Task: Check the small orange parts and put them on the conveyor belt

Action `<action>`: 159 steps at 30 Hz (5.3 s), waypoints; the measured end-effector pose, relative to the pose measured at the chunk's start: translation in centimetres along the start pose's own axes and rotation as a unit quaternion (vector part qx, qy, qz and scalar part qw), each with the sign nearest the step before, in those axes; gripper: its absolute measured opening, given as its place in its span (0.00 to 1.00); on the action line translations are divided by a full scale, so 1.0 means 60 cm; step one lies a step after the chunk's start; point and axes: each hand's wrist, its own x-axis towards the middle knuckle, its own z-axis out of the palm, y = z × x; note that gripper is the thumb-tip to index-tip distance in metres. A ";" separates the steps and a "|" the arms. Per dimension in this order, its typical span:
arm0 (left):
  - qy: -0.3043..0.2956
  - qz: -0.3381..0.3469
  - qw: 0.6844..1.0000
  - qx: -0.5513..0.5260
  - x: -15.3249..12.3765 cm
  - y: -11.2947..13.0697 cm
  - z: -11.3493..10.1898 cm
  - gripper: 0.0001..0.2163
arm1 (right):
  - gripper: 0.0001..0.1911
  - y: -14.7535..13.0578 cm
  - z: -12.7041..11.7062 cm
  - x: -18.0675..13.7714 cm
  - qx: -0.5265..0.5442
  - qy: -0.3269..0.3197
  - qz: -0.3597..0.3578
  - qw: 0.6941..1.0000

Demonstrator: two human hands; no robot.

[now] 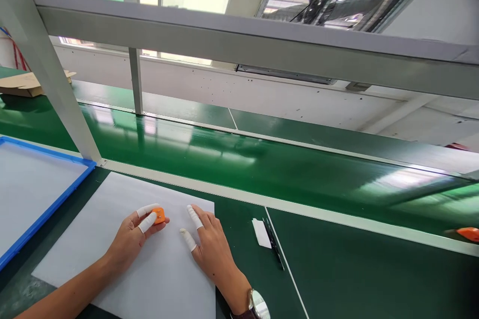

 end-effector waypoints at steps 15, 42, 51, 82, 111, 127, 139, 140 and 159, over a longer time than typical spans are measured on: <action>-0.050 -0.005 0.997 0.056 -0.011 0.006 0.005 0.25 | 0.17 -0.002 0.010 -0.003 -0.031 -0.011 -0.022 0.999; 0.114 0.241 0.821 0.504 0.295 0.098 0.030 0.15 | 0.17 0.004 0.023 -0.009 0.039 0.001 0.012 0.999; 0.159 0.212 0.825 0.499 0.339 0.119 0.029 0.16 | 0.16 0.005 0.024 -0.007 0.049 0.004 0.015 0.999; -0.281 0.503 0.565 0.591 -0.052 -0.011 -0.010 0.08 | 0.15 0.048 0.027 -0.001 -0.043 -0.044 -0.109 0.992; -0.214 0.475 0.720 0.459 -0.002 -0.054 -0.027 0.16 | 0.15 0.050 0.030 -0.014 0.057 0.045 -0.105 0.992; -0.126 0.574 0.646 0.488 -0.004 -0.050 -0.012 0.13 | 0.21 0.032 0.010 -0.004 0.071 0.011 -0.051 0.996; -0.117 0.548 0.639 0.527 0.001 -0.043 -0.018 0.11 | 0.21 0.029 0.008 -0.004 0.070 0.015 -0.053 0.996; -0.117 0.543 0.641 0.530 0.001 -0.043 -0.018 0.10 | 0.21 0.029 0.008 -0.004 0.070 0.016 -0.053 0.996; -0.137 0.549 0.619 0.544 0.001 -0.044 -0.010 0.05 | 0.21 0.031 0.012 -0.005 0.077 -0.006 -0.047 0.996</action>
